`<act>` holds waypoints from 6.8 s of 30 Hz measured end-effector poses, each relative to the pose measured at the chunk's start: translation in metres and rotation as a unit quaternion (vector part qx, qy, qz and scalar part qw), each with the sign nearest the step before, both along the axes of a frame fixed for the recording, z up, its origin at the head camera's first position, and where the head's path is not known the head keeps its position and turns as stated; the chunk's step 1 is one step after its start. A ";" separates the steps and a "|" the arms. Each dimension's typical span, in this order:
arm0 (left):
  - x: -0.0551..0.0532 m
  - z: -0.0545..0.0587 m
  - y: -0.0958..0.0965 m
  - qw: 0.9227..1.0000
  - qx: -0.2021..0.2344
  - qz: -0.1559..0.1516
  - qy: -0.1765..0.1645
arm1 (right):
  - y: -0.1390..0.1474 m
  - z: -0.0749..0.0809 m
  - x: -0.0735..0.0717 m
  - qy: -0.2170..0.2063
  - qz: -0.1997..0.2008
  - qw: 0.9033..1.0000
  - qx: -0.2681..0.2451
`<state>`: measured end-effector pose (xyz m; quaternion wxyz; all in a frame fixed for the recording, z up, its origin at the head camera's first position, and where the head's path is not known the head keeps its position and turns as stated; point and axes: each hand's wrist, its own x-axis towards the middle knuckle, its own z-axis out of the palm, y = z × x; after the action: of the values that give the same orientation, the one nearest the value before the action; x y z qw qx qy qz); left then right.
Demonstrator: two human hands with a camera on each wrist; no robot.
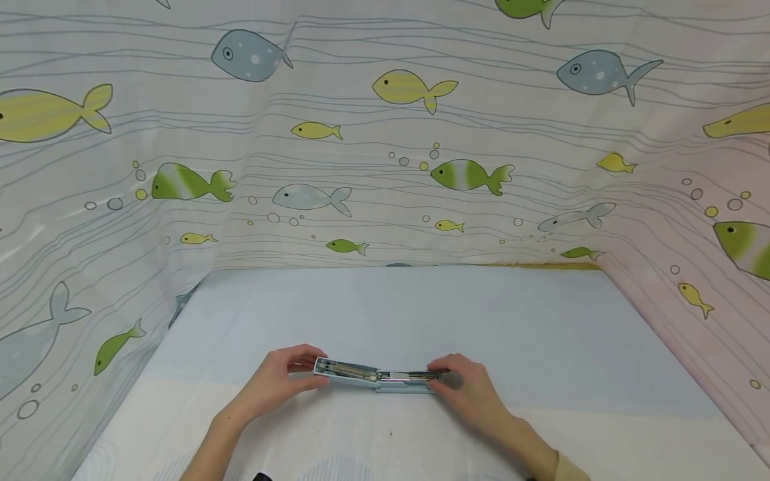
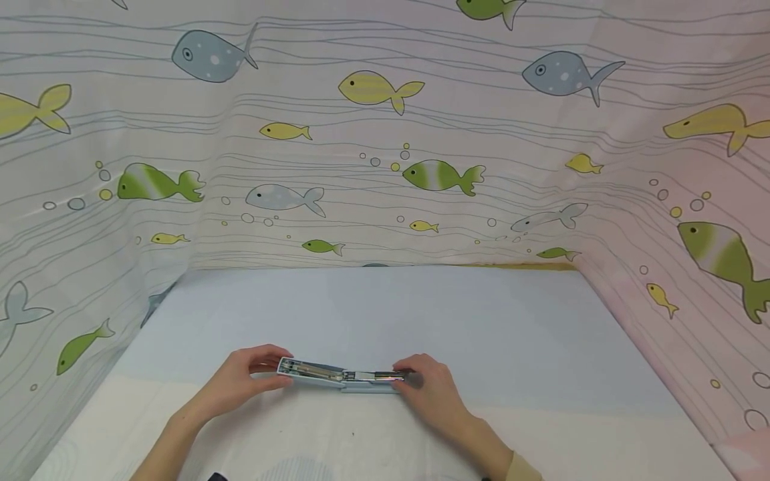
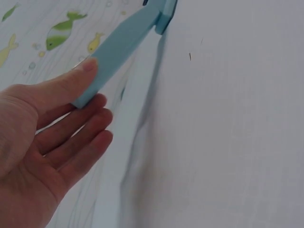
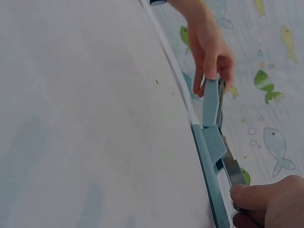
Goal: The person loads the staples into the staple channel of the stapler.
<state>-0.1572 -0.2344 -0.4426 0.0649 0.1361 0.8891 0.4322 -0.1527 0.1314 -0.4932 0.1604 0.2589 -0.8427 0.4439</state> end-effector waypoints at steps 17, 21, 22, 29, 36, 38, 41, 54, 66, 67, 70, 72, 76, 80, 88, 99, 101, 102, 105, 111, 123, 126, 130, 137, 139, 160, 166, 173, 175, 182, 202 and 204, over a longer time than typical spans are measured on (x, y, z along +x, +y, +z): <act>0.002 0.002 0.003 1.000 0.027 0.002 -0.004 | 0.005 -0.005 0.002 -0.017 -0.014 1.000 -0.005; 0.002 0.002 0.005 0.999 0.048 0.008 -0.006 | 0.006 -0.005 0.002 -0.015 -0.016 1.000 -0.007; 0.002 0.002 0.006 0.999 0.053 0.012 -0.007 | 0.006 -0.005 0.002 -0.014 -0.017 1.000 -0.007; 0.000 -0.001 0.010 0.996 0.094 0.008 0.009 | 0.008 -0.006 0.002 -0.025 -0.027 0.999 -0.004; -0.001 -0.005 0.015 0.986 0.162 -0.005 0.028 | 0.008 -0.007 0.002 -0.043 -0.028 0.999 -0.008; 0.000 -0.006 0.018 0.985 0.172 -0.003 0.034 | 0.008 -0.007 0.002 -0.048 -0.027 0.998 -0.011; 0.000 -0.006 0.021 0.983 0.182 0.001 0.038 | 0.008 -0.007 0.002 -0.055 -0.028 0.998 -0.012; 0.003 -0.006 0.043 0.966 0.257 0.005 0.020 | 0.008 -0.008 0.003 -0.068 -0.034 0.997 -0.011; 0.004 -0.007 0.057 0.949 0.313 -0.024 0.019 | 0.009 -0.006 0.003 -0.079 -0.030 0.996 -0.021; 0.004 -0.007 0.058 0.948 0.316 -0.027 0.019 | 0.009 -0.006 0.003 -0.077 -0.029 0.996 -0.021; 0.003 -0.007 0.061 0.946 0.321 -0.040 0.020 | 0.009 -0.007 0.003 -0.072 -0.027 0.997 -0.021; 0.003 -0.006 0.063 0.945 0.323 -0.047 0.022 | 0.009 -0.007 0.002 -0.071 -0.027 0.997 -0.023; 0.003 -0.006 0.067 0.944 0.324 -0.055 0.025 | 0.009 -0.008 0.002 -0.074 -0.024 0.997 -0.027; 0.004 -0.006 0.070 0.945 0.322 -0.043 0.024 | 0.009 -0.008 0.002 -0.078 -0.024 0.996 -0.028; 0.006 -0.005 0.077 0.949 0.315 0.011 -0.016 | 0.008 -0.008 0.002 -0.079 -0.025 0.996 -0.026; 0.004 -0.003 0.082 0.952 0.301 0.048 -0.016 | 0.008 -0.006 0.003 -0.082 -0.027 0.996 -0.019; 0.004 -0.002 0.083 0.952 0.300 0.053 -0.023 | 0.008 -0.006 0.003 -0.083 -0.028 0.996 -0.019; 0.004 -0.001 0.084 0.952 0.301 0.054 -0.027 | 0.008 -0.006 0.003 -0.082 -0.028 0.996 -0.019; 0.005 0.001 0.086 0.952 0.298 0.055 -0.038 | 0.009 -0.006 0.002 -0.079 -0.028 0.996 -0.021; 0.006 0.005 0.089 0.958 0.276 0.063 -0.048 | 0.009 -0.007 0.002 -0.074 -0.027 0.997 -0.023; 0.006 0.008 0.095 0.966 0.249 0.052 -0.033 | 0.008 -0.005 0.003 -0.084 -0.035 0.996 -0.022; 0.005 0.008 0.096 0.966 0.250 0.049 -0.033 | 0.008 -0.005 0.003 -0.085 -0.035 0.995 -0.024; 0.004 0.009 0.097 0.968 0.244 0.049 -0.033 | 0.008 -0.006 0.003 -0.085 -0.034 0.995 -0.028; 0.004 0.013 0.101 0.971 0.232 0.046 -0.020 | 0.008 -0.006 0.003 -0.080 -0.030 0.996 -0.028; 0.004 0.013 0.101 0.973 0.228 0.042 -0.017 | 0.008 -0.006 0.003 -0.081 -0.030 0.996 -0.029; -0.001 0.012 0.111 0.982 0.184 -0.010 0.033 | 0.007 -0.006 0.002 -0.063 -0.020 0.997 -0.028; -0.002 0.013 0.113 0.983 0.182 -0.009 0.031 | 0.007 -0.006 0.001 -0.050 -0.014 0.998 -0.025; -0.002 0.012 0.118 0.983 0.179 -0.019 0.032 | 0.008 -0.005 0.002 -0.055 -0.018 0.998 -0.022; -0.003 0.012 0.119 0.983 0.180 -0.020 0.031 | 0.008 -0.005 0.002 -0.060 -0.022 0.998 -0.021; -0.002 0.013 0.126 0.986 0.159 -0.029 0.038 | 0.008 -0.005 0.002 -0.051 -0.027 0.998 -0.020; -0.005 0.009 0.138 0.990 0.110 -0.049 0.081 | 0.009 -0.005 0.002 -0.060 -0.021 0.998 -0.017; -0.005 0.008 0.140 0.989 0.105 -0.049 0.087 | 0.010 -0.006 0.002 -0.071 -0.022 0.997 -0.020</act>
<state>-0.1621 -0.0947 -0.4343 -0.0063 0.2229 0.8332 0.5060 -0.1505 0.1410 -0.4989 0.1154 0.2048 -0.8484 0.4743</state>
